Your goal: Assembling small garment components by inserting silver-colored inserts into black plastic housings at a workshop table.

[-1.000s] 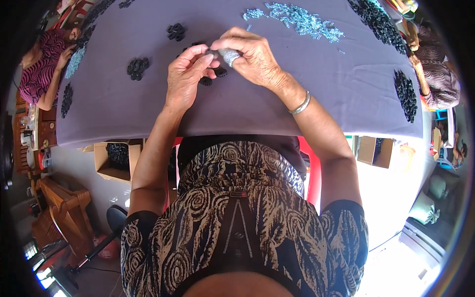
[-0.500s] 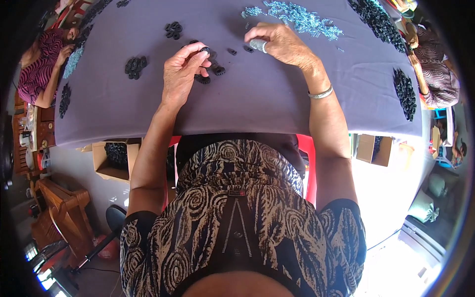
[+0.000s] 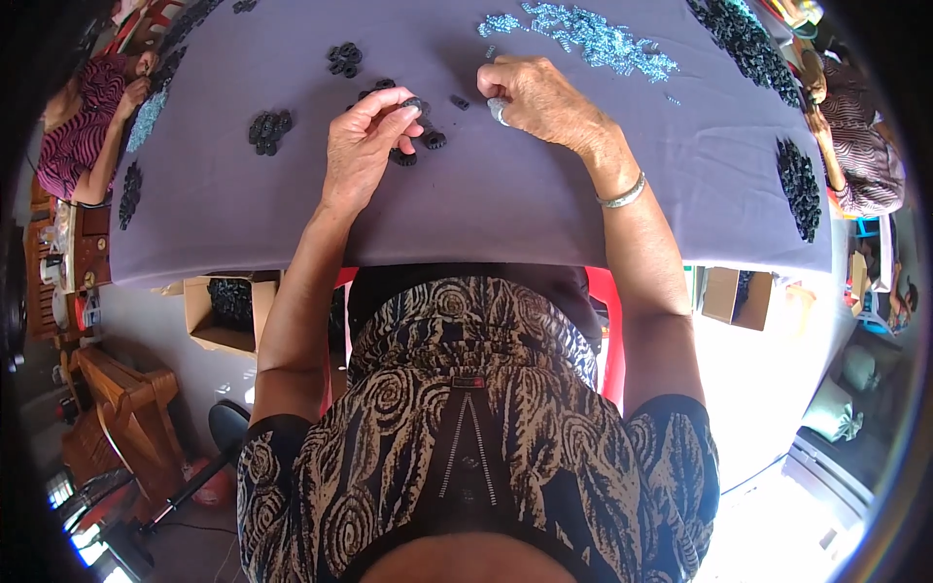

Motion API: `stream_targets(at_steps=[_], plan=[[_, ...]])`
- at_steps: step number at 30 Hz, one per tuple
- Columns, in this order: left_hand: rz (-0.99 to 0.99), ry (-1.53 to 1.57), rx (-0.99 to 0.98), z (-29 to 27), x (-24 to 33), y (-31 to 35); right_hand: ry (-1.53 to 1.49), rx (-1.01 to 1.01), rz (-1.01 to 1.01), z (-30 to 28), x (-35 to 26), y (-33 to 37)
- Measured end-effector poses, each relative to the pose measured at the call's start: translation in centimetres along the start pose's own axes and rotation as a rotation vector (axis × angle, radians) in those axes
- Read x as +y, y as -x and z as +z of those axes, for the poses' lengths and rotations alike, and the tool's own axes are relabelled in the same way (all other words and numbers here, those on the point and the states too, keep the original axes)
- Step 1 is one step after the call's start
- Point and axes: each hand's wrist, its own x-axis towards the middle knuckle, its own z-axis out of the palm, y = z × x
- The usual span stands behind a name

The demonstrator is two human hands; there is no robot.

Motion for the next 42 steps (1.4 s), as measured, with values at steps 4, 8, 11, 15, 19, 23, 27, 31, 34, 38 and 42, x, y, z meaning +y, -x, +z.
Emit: stream_targets(at_steps=[4, 8, 11, 15, 19, 23, 27, 31, 34, 38, 42], plan=[[0.02, 0.022, -0.028, -0.1, 0.0, 0.1, -0.109, 0.014, 0.105, 0.2, -0.3, -0.2], [-0.007, 0.048, -0.043, 0.2, 0.4, 0.0, -0.425, 0.162, 0.114, 1.3, -0.3, -0.8], [-0.022, 0.058, -0.074, 0.1, 0.5, 0.0, -0.761, 0.112, 0.166, 2.0, -1.2, -0.9], [-0.06, 0.047, -0.099, 0.3, 0.5, 0.1, -0.99, 0.131, 0.223, 2.7, -1.9, -1.0], [-0.067, 0.083, -0.063, 0.4, 0.4, 0.3, -0.96, 0.1, 0.251, 3.0, -2.5, -1.1], [-0.066, 0.075, -0.076, 0.4, 0.4, 0.2, -0.875, 0.102, 0.205, 3.0, -2.5, -1.0], [-0.068, 0.055, -0.078, 0.4, 0.4, 0.2, -0.803, 0.087, 0.176, 3.1, -2.5, -1.0], [-0.075, 0.048, -0.074, 0.5, 0.4, 0.3, -0.77, 0.091, 0.152, 3.3, -2.3, -1.0], [-0.074, 0.029, -0.073, 0.6, 0.2, 0.3, -0.709, 0.084, 0.15, 3.3, -2.2, -1.0], [-0.051, 0.028, -0.068, 0.6, -0.2, 0.3, -0.678, 0.077, 0.129, 3.6, -2.1, -1.0], [-0.042, -0.027, -0.044, 0.6, -0.3, 0.4, -0.643, 0.089, 0.125, 4.2, -1.8, -1.0]])
